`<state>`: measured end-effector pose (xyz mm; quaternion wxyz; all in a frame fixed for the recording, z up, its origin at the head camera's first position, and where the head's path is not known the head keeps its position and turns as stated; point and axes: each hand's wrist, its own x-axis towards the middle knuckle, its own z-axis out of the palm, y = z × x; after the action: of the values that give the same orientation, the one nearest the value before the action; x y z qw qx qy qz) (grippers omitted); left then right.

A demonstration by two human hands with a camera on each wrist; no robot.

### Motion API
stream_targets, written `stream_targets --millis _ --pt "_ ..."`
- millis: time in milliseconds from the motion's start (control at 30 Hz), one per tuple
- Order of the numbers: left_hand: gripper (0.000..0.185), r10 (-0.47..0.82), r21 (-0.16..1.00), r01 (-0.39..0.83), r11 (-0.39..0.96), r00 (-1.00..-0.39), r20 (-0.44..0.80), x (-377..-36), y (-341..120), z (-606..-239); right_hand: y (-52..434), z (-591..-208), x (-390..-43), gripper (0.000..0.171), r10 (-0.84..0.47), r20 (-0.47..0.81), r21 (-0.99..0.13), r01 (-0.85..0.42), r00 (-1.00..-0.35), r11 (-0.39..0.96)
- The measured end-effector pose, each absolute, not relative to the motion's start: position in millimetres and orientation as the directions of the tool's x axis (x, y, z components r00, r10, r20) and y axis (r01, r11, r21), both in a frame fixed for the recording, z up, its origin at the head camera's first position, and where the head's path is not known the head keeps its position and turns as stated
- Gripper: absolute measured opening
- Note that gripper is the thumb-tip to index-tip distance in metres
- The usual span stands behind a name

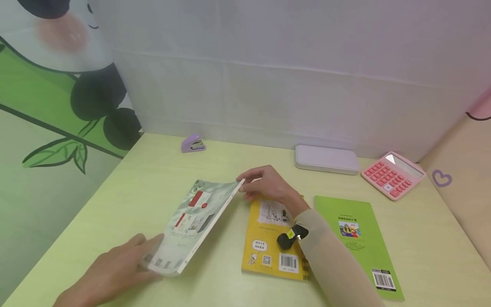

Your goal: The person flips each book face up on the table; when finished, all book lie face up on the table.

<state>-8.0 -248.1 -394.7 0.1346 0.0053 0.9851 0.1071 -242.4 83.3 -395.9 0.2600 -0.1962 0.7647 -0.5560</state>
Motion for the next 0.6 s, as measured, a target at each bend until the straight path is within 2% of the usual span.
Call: stream_targets --millis 367,600 --pt "0.078 0.041 0.222 -0.015 0.975 -0.969 -0.245 -5.1 -256.4 -393.0 81.1 -394.3 -241.3 0.032 -0.638 -0.124 -0.969 -0.046 -0.76 0.244" --pt "0.073 0.072 0.236 0.011 0.972 -0.966 -0.25 -4.5 -262.1 -391.8 77.9 -391.1 -237.8 0.034 -0.624 -0.113 -0.968 -0.055 -0.773 0.244"
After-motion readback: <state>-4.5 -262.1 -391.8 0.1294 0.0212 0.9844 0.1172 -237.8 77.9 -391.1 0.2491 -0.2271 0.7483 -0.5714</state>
